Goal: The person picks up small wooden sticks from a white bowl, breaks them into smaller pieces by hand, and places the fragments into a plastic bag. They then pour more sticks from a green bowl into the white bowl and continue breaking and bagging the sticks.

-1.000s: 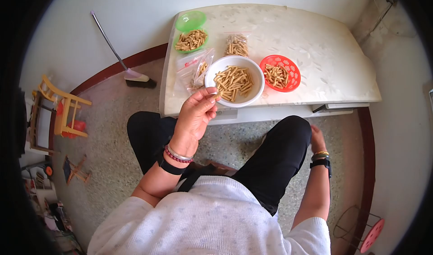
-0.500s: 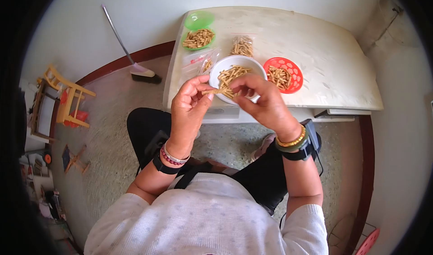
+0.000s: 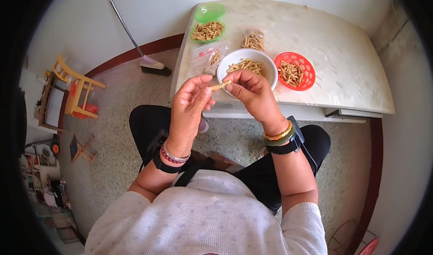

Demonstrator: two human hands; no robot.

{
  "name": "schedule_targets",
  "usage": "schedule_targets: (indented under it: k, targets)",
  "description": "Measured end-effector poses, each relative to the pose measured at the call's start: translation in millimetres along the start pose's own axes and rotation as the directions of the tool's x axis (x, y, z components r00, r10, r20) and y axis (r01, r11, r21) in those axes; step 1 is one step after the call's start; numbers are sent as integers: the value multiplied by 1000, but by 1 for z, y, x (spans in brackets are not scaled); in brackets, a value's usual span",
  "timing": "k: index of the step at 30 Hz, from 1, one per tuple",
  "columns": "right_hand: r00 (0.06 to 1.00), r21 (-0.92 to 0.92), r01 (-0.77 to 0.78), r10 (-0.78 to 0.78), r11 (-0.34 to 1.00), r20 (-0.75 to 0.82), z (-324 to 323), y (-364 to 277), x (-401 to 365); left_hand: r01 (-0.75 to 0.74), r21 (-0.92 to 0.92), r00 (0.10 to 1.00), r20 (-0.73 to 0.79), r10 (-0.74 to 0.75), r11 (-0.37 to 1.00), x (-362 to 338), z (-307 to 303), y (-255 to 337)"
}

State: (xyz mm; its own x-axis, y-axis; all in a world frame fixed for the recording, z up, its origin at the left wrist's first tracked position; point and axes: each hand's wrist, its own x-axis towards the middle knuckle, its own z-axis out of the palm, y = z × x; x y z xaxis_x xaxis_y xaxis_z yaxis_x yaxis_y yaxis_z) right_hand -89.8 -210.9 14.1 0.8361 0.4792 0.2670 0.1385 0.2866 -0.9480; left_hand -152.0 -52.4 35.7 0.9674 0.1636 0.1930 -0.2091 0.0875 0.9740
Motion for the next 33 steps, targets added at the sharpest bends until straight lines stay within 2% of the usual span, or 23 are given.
schedule_targets:
  k: [2, 5, 8, 11, 13, 15, 17, 20, 23, 25, 26, 27, 29, 31, 33]
  targets:
    - [998, 138, -32, 39, 990, -48, -4, 0, 0, 35, -12, 999, -8, -35, 999, 1, -2, 2]
    - [993, 234, -65, 87, 970, -85, -9, 3, -1, 58, -17, 998, 1, -58, 998, 4, -9, -4]
    - [985, 295, -102, 137, 950, -101, -11, 4, -3, 77, 6, 997, 17, -77, 997, 4, -6, -8]
    - [986, 306, -96, 132, 947, -99, -11, 6, -2, 28, 50, 998, 62, -31, 998, 2, 3, -8]
    - [985, 294, -98, 134, 951, -106, -11, 8, -2, -49, 21, 995, 83, 47, 999, 3, 7, -10]
    - [985, 283, -95, 132, 954, -113, -11, 11, -1, -53, 21, 995, 90, 51, 998, 4, 8, -11]
    - [983, 98, -103, 117, 990, -144, -11, 13, -1, -59, 27, 994, 96, 56, 998, 5, 7, -14]
    - [990, 113, -85, 97, 990, -106, -6, 15, 0, -21, 43, 996, 88, 17, 999, 7, 1, -22]
    - [984, 75, -103, 112, 992, -139, -2, 17, 1, 19, 42, 999, 27, -20, 999, 11, -2, -29]
    - [977, 63, -103, 113, 993, -183, 0, 10, 4, -3, 194, 998, -54, 13, 981, 15, -8, -31]
    - [967, 49, -107, 116, 993, -226, 0, 7, 6, -77, 188, 991, -94, 96, 979, 21, -11, -37]
    - [967, 48, -106, 114, 993, -229, -3, 12, 9, -79, 187, 991, -91, 97, 979, 29, -15, -37]
    - [949, -110, 38, -71, 993, -308, -10, 28, 17, -163, 414, 964, -125, 233, 895, 47, -23, -36]
    - [935, -184, 30, -93, 982, -343, -14, 31, 23, -186, 468, 960, -100, 260, 864, 67, -29, -44]
    - [921, -256, 22, -119, 967, -371, -17, 33, 32, -189, 647, 953, -61, 297, 739, 84, -32, -53]
